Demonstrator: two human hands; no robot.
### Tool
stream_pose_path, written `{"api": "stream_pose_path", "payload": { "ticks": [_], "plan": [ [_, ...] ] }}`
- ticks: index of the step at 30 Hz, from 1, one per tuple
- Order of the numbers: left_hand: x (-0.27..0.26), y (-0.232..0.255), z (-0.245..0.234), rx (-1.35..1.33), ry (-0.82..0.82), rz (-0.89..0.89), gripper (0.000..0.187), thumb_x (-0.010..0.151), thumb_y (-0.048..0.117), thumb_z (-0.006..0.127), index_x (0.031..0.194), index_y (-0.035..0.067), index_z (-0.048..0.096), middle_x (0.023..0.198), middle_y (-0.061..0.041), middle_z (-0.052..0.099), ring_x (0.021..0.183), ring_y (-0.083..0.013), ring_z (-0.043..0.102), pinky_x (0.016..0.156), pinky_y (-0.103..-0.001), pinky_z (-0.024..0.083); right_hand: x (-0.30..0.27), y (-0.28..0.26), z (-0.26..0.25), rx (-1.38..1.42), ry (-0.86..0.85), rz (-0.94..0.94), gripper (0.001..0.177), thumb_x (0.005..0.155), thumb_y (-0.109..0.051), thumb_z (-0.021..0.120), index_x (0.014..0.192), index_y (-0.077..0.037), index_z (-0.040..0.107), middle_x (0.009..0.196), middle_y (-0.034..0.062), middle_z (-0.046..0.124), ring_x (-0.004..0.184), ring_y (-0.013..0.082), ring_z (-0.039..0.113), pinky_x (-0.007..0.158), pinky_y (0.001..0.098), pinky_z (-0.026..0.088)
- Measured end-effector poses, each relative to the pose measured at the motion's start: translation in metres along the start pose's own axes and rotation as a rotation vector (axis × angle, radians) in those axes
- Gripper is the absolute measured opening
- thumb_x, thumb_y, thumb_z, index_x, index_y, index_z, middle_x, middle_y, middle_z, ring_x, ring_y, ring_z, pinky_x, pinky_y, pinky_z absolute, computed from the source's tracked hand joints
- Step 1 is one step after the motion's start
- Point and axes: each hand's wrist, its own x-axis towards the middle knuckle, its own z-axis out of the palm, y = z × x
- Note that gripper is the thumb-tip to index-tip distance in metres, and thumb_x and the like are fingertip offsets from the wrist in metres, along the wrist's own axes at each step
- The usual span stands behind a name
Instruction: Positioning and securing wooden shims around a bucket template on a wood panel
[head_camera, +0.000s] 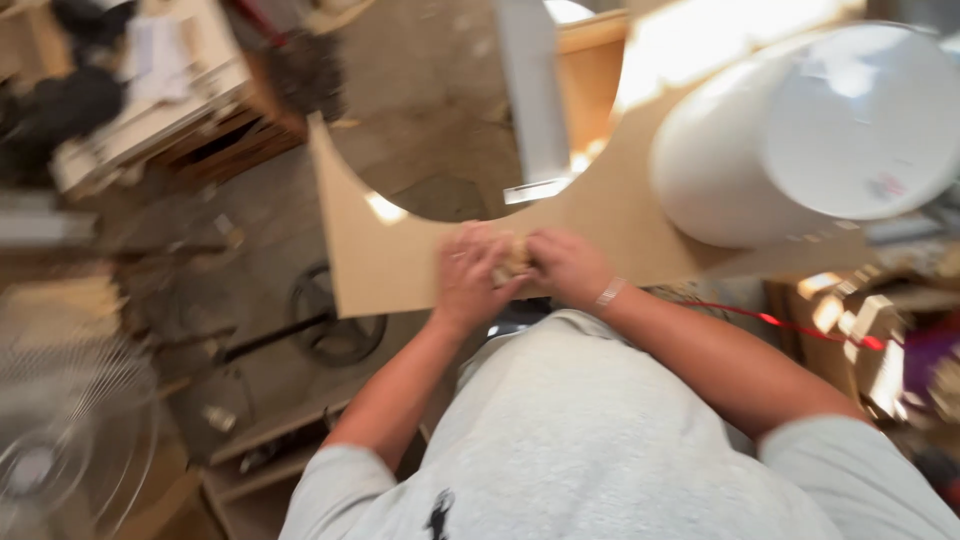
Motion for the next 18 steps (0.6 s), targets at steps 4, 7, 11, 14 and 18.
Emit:
{"api": "stream_pose_path", "payload": {
  "ticks": [4,7,11,14,18],
  "plan": [
    [-0.004,0.004,-0.006,0.066,-0.057,0.041,0.066,0.083,0.063,0.073,0.136,0.023,0.067,0.139,-0.011,0.060,0.137,-0.0362,0.049,0.117,-0.061,0.026,0.017,-0.042,-0.053,0.223,-0.067,-0.044,0.033,0.085,-0.030,0.076,0.113,-0.021,0.061,0.118,0.0047,0.066,0.111,0.0334,0.069,0.092,0.0452,0.058],
    [-0.003,0.006,-0.010,0.125,-0.107,0.052,0.070,0.076,0.060,0.079,0.135,0.023,0.067,0.138,-0.010,0.060,0.136,-0.0343,0.050,0.117,-0.061,0.025,0.008,-0.048,-0.085,0.255,-0.140,-0.026,0.052,0.085,-0.014,0.074,0.134,-0.015,0.056,0.139,0.0213,0.056,0.121,0.0472,0.061,0.100,0.0547,0.053],
    [-0.001,0.008,-0.005,0.119,-0.115,-0.021,0.085,0.078,0.076,0.066,0.140,0.018,0.064,0.146,-0.014,0.058,0.141,-0.0346,0.048,0.120,-0.061,0.023,-0.037,-0.028,-0.119,0.246,-0.047,0.114,0.044,0.089,-0.027,0.073,0.130,-0.016,0.063,0.133,0.0133,0.063,0.122,0.0375,0.063,0.102,0.0479,0.052],
    [0.013,0.014,-0.001,0.090,-0.092,-0.054,0.087,0.085,0.081,0.056,0.141,0.015,0.062,0.147,-0.013,0.057,0.141,-0.0330,0.049,0.122,-0.057,0.023,-0.086,-0.010,-0.147,0.236,0.013,0.291,0.031,0.092,-0.034,0.072,0.117,-0.016,0.072,0.113,0.0124,0.074,0.108,0.0364,0.070,0.095,0.0476,0.055],
    [0.063,0.038,0.014,-0.158,-0.078,-0.104,0.088,0.086,0.081,0.057,0.140,0.011,0.062,0.138,-0.014,0.061,0.134,-0.0339,0.054,0.120,-0.049,0.030,-0.150,0.026,-0.189,0.105,0.092,0.696,0.018,0.092,-0.038,0.071,0.103,-0.025,0.079,0.099,0.0055,0.079,0.102,0.0284,0.073,0.090,0.0428,0.058]
  ]
}}
